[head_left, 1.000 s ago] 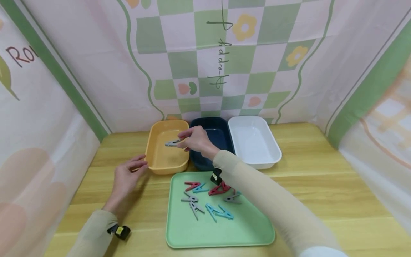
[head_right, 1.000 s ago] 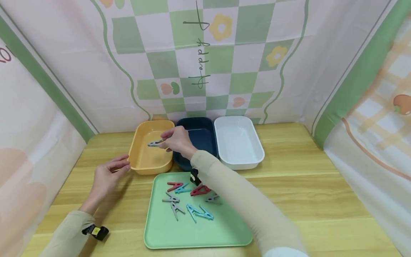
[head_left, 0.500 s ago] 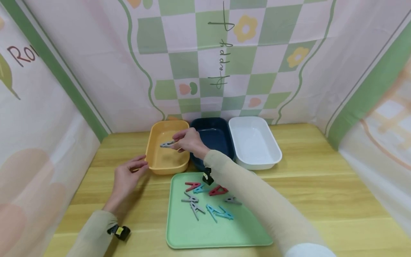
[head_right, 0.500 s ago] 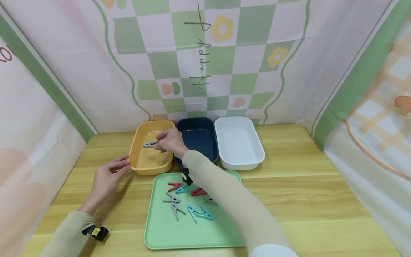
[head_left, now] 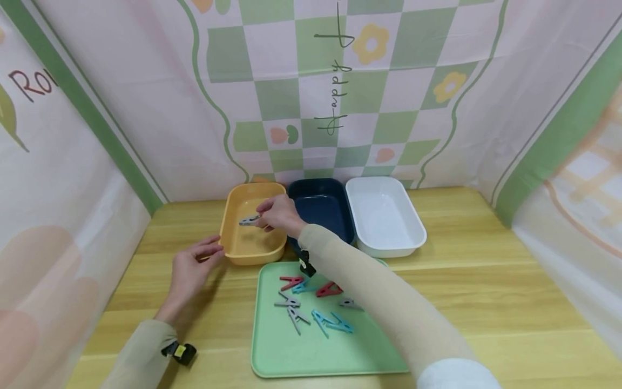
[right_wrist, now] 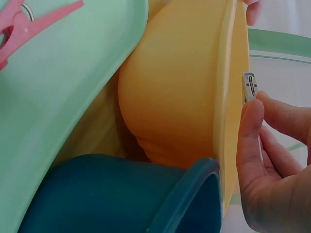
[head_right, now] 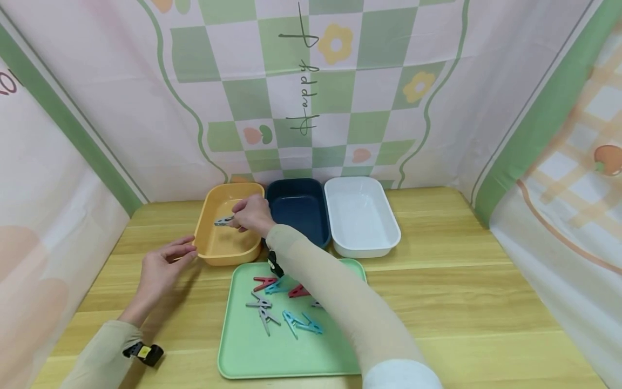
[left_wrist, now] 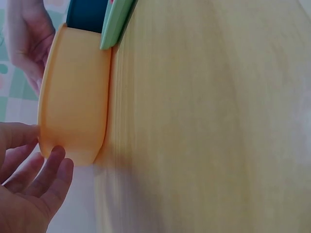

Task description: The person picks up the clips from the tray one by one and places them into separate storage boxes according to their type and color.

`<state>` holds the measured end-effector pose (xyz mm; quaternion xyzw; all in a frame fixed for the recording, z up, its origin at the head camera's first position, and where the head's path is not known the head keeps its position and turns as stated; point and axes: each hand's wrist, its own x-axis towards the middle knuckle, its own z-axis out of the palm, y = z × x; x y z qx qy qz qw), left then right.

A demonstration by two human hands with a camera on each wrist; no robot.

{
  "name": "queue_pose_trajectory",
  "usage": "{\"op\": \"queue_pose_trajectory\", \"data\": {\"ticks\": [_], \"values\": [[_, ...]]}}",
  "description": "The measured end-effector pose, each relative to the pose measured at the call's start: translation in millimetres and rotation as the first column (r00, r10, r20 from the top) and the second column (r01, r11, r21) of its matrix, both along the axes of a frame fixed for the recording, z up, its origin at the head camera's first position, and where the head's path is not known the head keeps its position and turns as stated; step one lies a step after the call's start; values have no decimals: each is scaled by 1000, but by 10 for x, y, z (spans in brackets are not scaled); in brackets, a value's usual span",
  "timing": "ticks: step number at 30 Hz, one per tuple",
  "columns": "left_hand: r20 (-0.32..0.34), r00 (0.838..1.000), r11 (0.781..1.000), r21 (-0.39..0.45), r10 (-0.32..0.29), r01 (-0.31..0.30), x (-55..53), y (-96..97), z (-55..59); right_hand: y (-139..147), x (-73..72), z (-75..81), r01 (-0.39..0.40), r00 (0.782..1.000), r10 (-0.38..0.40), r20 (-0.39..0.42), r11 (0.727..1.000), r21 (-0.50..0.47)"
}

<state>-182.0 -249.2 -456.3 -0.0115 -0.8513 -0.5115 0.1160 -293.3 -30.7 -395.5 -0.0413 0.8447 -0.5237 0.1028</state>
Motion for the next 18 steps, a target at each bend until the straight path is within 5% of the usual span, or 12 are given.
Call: {"op": "queue_pose_trajectory", "data": {"ticks": [18], "values": [[-54,998,1000,25,-12,13,-2,14,3,-83,-24,-44,-52,998,52,26,999,-3]]}}
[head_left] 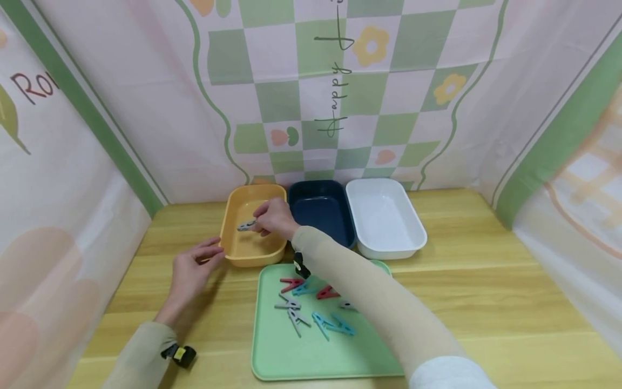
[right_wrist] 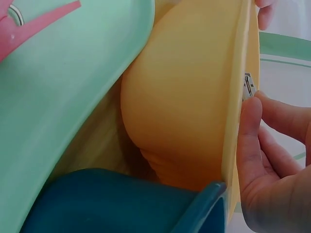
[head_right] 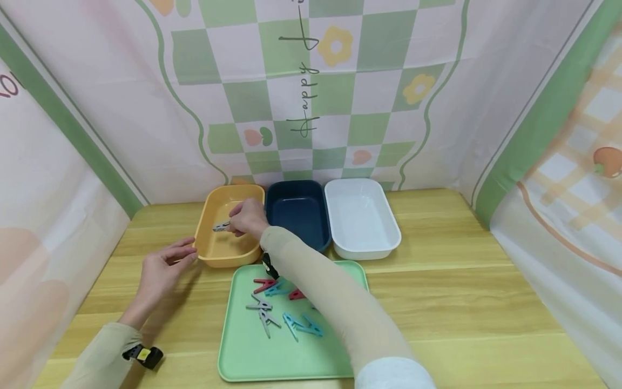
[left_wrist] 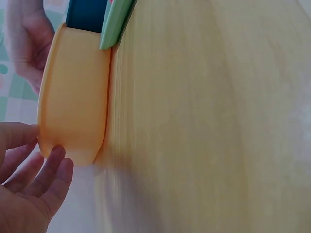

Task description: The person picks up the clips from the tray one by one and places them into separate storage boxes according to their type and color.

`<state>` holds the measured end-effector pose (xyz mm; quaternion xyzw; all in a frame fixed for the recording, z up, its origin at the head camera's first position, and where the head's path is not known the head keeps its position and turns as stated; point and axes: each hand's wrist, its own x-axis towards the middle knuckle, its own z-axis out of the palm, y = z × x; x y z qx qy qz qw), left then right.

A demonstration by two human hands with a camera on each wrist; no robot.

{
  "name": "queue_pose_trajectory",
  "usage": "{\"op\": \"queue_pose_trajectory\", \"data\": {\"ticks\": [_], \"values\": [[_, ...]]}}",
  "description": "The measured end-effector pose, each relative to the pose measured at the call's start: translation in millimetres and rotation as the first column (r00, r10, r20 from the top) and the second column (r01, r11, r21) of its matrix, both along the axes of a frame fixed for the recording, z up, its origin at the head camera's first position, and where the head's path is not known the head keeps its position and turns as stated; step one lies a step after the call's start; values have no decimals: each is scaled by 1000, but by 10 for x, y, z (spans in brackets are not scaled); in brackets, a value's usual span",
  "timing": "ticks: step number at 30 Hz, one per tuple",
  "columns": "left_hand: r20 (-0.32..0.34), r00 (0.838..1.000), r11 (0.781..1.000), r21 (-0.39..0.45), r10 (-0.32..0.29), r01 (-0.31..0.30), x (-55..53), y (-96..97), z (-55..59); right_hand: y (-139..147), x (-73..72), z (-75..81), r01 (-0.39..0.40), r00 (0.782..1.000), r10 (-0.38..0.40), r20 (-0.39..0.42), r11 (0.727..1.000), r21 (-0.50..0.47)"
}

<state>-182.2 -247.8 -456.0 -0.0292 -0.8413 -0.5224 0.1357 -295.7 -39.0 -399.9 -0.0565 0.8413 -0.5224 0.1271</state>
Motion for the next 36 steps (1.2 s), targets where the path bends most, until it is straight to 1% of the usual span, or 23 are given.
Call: {"op": "queue_pose_trajectory", "data": {"ticks": [6,9,12,16,19,23,27,32,36], "values": [[-27,1000,1000,-2,0,0,-17,0,-5,19,5,0,6,999,-5,34,1000,-13],[-27,1000,1000,2,-3,3,-11,-3,-2,60,45,26,-9,1000,9,27,1000,-19],[-17,1000,1000,2,-5,5,3,-10,-8,138,118,70,-50,999,51,3,997,-52],[-5,1000,1000,1,4,-4,16,-11,-16,311,212,137,-132,991,128,-44,986,-100],[-8,1000,1000,7,9,-9,6,4,-15,468,274,182,-164,984,156,-81,981,-101],[-15,1000,1000,19,15,-15,-4,22,-7,654,381,240,-171,980,162,-112,982,-75],[-15,1000,1000,14,23,-22,9,23,-11,792,518,287,-174,978,166,-122,983,-53],[-8,1000,1000,18,21,-21,21,19,-21,952,682,297,-162,980,155,-128,986,-45],[0,1000,999,30,29,-29,17,31,-15,1103,788,288,-161,976,152,-156,986,-43]]}}
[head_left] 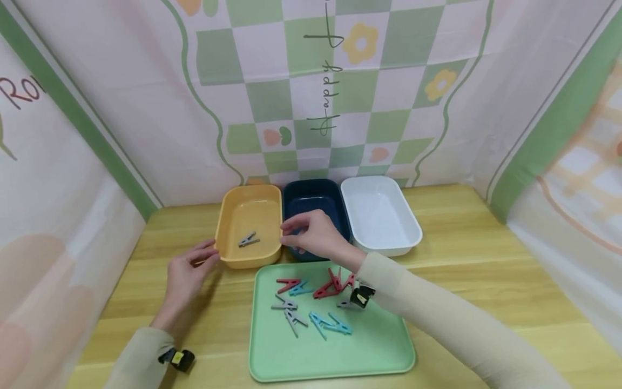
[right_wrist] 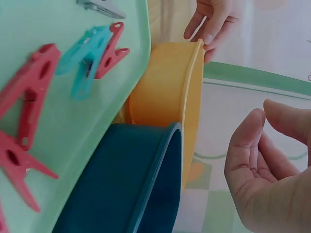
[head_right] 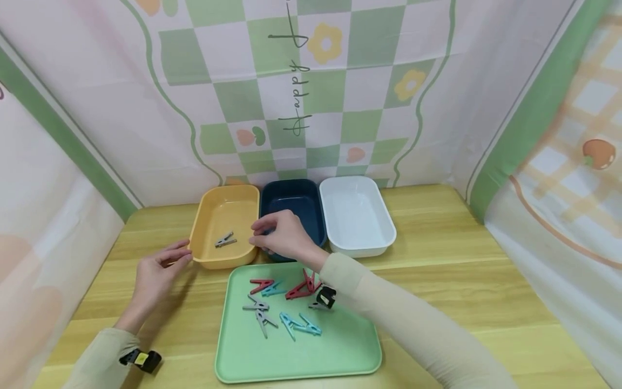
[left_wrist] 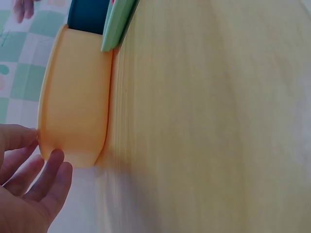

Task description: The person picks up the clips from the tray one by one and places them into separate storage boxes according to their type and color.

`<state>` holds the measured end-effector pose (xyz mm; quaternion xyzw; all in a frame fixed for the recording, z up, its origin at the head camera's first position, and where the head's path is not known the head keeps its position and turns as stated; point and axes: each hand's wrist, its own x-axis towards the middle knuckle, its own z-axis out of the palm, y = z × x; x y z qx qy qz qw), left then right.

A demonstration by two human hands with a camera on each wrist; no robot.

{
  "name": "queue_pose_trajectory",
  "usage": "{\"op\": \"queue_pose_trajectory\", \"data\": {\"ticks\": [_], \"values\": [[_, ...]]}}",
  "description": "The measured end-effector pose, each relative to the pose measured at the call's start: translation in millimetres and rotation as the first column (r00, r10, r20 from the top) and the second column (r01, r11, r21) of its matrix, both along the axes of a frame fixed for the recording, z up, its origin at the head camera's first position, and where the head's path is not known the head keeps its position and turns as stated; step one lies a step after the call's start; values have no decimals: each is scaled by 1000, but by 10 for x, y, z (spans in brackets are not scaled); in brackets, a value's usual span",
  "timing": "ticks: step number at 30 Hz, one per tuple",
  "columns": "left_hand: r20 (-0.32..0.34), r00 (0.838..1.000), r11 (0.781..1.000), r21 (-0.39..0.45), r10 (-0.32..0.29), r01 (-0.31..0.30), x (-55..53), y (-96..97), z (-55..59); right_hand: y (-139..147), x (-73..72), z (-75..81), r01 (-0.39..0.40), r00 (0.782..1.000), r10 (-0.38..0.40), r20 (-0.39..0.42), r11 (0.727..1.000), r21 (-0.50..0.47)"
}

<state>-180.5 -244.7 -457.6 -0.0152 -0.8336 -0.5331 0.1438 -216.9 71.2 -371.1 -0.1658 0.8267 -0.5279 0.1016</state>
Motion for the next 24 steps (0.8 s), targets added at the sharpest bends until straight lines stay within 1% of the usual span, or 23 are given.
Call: {"op": "queue_pose_trajectory", "data": {"ticks": [6,11,15,18,24], "values": [[4,1000,1000,-4,15,-15,-3,25,23,223,145,-7,12,999,-13,-29,1000,-26],[10,1000,1000,-4,13,-13,4,25,31,393,238,-51,20,1000,-21,-22,999,-38],[12,1000,1000,-5,8,-8,8,22,30,520,331,-57,43,999,-43,-22,999,-17],[15,1000,1000,0,7,-7,7,23,28,616,389,-74,52,998,-52,-44,999,0],[9,1000,1000,-7,14,-14,-4,28,23,795,459,-117,67,997,-67,-45,998,-4]]}}
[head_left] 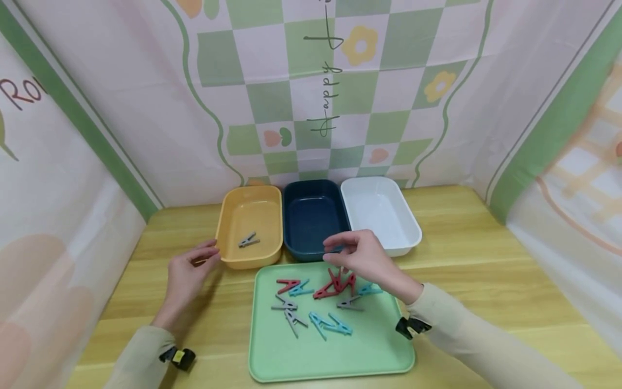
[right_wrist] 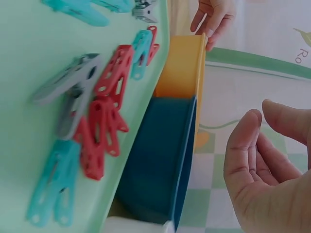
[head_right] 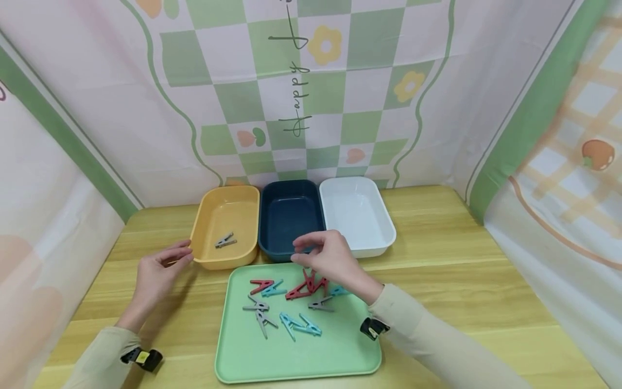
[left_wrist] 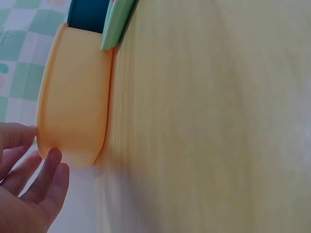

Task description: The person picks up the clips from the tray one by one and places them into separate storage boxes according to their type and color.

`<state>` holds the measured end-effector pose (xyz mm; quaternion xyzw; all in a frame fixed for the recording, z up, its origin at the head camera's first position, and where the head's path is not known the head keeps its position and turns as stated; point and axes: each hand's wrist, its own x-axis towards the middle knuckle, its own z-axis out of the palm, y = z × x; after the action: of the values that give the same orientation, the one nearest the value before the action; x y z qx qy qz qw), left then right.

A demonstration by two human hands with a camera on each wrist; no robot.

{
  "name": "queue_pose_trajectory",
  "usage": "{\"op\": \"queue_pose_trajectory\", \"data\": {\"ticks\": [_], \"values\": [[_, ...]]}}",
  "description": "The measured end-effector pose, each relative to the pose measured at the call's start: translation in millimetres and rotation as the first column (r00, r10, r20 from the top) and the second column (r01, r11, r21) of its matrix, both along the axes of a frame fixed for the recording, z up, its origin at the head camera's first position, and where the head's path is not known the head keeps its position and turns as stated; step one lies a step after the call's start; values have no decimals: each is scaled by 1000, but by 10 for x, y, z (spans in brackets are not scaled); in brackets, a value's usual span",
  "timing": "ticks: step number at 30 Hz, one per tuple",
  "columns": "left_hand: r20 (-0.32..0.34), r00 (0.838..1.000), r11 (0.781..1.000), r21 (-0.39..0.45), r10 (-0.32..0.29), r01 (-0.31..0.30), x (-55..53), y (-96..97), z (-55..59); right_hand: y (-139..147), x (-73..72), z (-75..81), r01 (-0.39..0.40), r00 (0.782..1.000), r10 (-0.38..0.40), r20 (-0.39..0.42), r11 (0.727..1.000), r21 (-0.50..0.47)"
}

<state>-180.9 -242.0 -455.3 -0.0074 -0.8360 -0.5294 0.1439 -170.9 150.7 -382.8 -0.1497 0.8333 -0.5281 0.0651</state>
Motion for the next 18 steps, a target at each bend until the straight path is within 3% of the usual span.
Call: {"op": "queue_pose_trajectory", "data": {"ticks": [18], "values": [[-1,1000,1000,-11,6,-6,-7,0,-5,375,209,-228,-7,999,3,50,998,65]]}}
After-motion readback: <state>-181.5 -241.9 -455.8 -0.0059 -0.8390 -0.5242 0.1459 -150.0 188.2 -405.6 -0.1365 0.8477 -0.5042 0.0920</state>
